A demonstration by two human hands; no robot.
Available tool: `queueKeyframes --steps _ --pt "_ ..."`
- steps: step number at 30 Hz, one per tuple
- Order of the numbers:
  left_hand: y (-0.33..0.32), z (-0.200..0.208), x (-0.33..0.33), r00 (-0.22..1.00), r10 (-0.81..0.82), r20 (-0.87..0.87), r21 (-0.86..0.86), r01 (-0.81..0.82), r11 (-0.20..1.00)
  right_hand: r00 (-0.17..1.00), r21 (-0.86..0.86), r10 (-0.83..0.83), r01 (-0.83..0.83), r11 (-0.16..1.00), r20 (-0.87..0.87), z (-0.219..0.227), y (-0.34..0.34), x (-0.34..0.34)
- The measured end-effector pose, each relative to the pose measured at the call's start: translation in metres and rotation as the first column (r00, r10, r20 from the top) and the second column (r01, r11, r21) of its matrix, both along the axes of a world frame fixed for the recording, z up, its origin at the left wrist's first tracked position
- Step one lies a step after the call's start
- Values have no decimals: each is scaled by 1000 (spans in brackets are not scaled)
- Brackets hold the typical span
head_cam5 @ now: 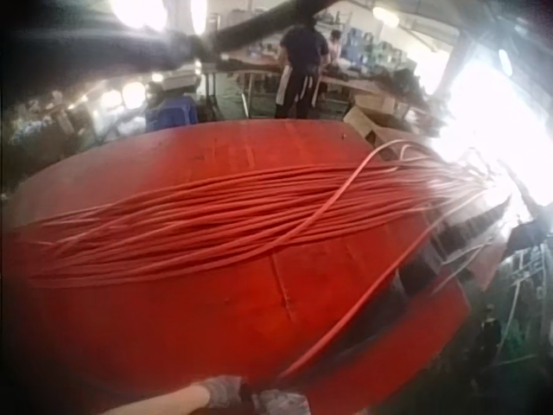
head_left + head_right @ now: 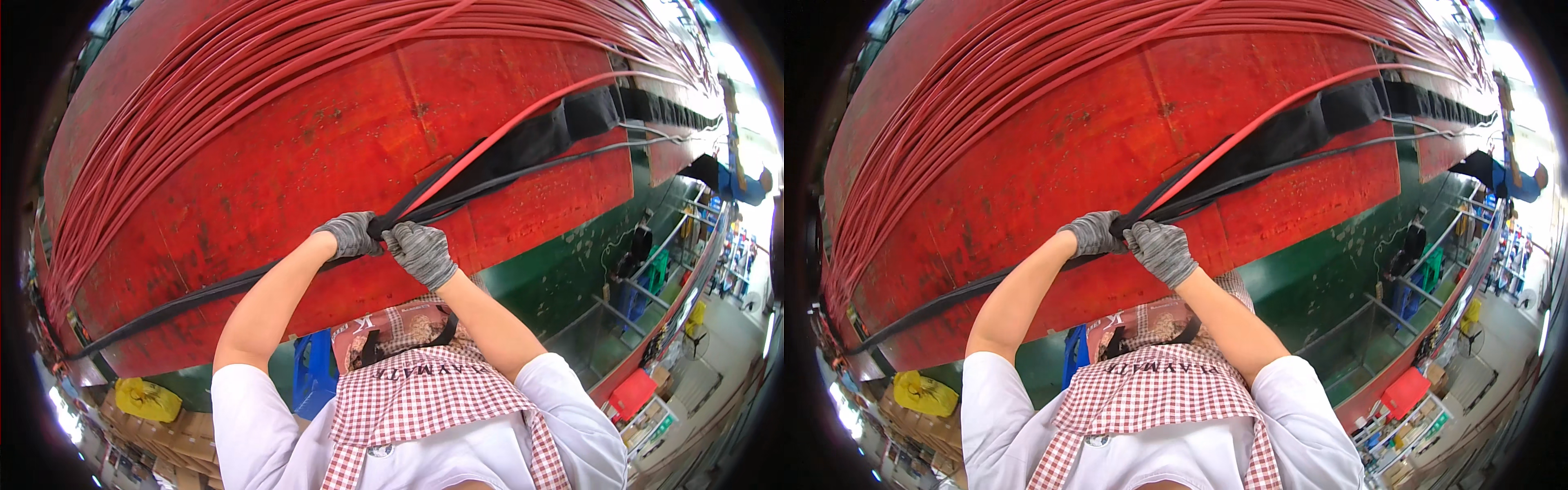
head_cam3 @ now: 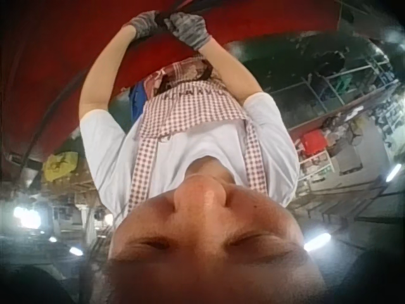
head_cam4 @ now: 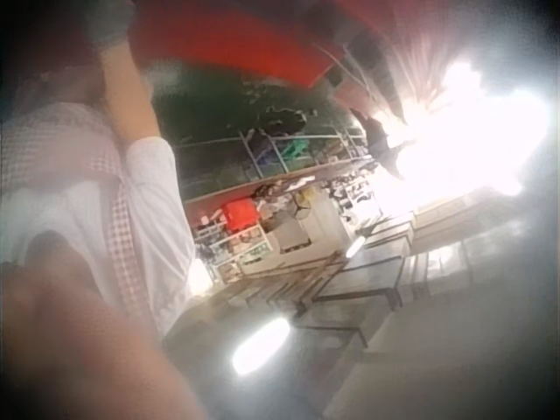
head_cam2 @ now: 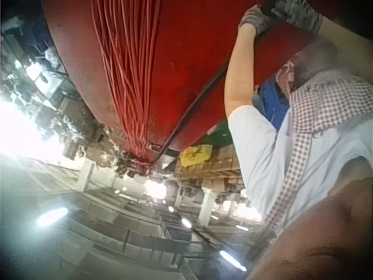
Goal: The recorder is seen assembling large industrial cables into a protective sleeve on a workbench, then moving to assemble and tape a cardboard box.
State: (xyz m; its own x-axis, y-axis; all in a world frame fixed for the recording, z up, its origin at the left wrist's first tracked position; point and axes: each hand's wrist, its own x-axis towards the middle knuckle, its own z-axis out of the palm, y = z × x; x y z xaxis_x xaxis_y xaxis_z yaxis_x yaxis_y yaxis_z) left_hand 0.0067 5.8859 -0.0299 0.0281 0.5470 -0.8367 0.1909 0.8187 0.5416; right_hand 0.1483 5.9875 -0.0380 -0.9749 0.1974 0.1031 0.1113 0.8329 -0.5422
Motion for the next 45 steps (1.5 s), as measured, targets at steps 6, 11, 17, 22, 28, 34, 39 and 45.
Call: queueKeyframes --steps 6,11,17,22,28,34,39,45 --pt "7 -3 -13 976 -88 200 -155 121 980 998 -53 -56 57 997 18 -2 16 4" --pt "-8 -17 -5 960 18 278 -163 29 986 997 -56 -39 42 998 60 -8 20 8" --pt "-5 -10 -1 992 17 124 -178 6 984 997 -62 -81 82 995 15 -4 12 1" --pt "-3 36 -8 985 39 170 -113 -20 993 994 -76 -65 59 995 -87 22 10 -10" --pt "-7 30 -7 980 57 189 -28 -53 998 996 70 64 -59 996 -68 13 17 -8" --pt "-7 15 -4 988 25 152 -110 -9 994 998 10 -55 55 998 -31 -3 17 0" --pt "-3 13 -7 996 -78 32 -68 80 994 980 -71 -168 176 982 103 3 16 -7" --pt "0 -22 36 820 -237 -521 -132 197 971 928 -173 -260 311 935 266 -11 107 4"
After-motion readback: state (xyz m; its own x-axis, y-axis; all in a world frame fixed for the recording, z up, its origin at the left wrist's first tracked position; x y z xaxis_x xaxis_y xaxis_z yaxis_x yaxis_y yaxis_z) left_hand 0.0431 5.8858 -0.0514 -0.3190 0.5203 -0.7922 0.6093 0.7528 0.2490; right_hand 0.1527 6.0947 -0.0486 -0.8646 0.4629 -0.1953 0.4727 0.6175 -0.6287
